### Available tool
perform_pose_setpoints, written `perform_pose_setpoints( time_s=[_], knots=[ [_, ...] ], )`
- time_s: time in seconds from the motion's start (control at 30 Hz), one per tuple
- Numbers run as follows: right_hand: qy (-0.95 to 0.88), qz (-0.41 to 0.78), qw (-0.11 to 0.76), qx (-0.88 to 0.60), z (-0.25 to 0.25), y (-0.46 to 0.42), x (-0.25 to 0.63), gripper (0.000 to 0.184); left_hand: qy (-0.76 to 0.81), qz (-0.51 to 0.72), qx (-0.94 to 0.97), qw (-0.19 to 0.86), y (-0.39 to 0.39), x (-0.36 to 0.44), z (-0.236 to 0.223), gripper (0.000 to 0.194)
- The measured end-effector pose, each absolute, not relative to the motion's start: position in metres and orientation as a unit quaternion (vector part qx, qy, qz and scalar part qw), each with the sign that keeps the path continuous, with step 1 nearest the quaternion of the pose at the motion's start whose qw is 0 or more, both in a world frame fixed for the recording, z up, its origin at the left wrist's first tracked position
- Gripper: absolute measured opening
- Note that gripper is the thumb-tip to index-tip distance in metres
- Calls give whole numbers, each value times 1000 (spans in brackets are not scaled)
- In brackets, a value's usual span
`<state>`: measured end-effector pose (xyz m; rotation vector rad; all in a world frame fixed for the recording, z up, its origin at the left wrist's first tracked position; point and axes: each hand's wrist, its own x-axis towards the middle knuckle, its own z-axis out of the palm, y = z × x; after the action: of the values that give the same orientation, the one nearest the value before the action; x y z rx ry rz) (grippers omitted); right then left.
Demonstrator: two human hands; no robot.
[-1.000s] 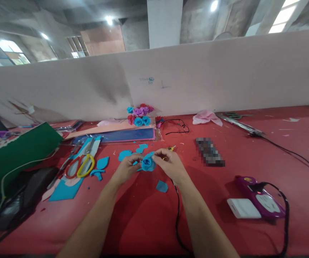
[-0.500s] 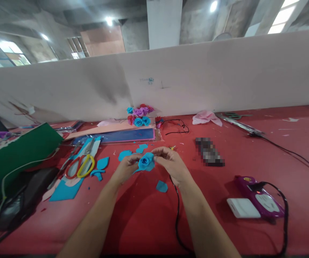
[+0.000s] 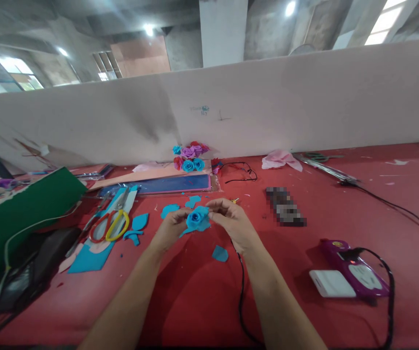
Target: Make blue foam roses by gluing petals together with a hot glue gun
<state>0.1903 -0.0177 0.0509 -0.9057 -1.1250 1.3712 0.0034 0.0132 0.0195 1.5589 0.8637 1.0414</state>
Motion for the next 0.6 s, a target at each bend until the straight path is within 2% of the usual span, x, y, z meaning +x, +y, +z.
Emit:
perform_pose_setpoints(
  time_s=[0.3, 0.47, 0.6],
  knots=[
    [-442, 629, 538, -346, 54, -20, 188, 19, 358, 443, 625, 534, 10, 8, 24, 20],
    [-426, 614, 563, -352, 57, -20, 189, 24, 334, 452, 596, 573, 4, 14, 28, 19],
    [-469, 558, 568, -383, 56, -20, 188, 19, 339, 468, 573, 581, 3, 16, 26, 20]
  ],
)
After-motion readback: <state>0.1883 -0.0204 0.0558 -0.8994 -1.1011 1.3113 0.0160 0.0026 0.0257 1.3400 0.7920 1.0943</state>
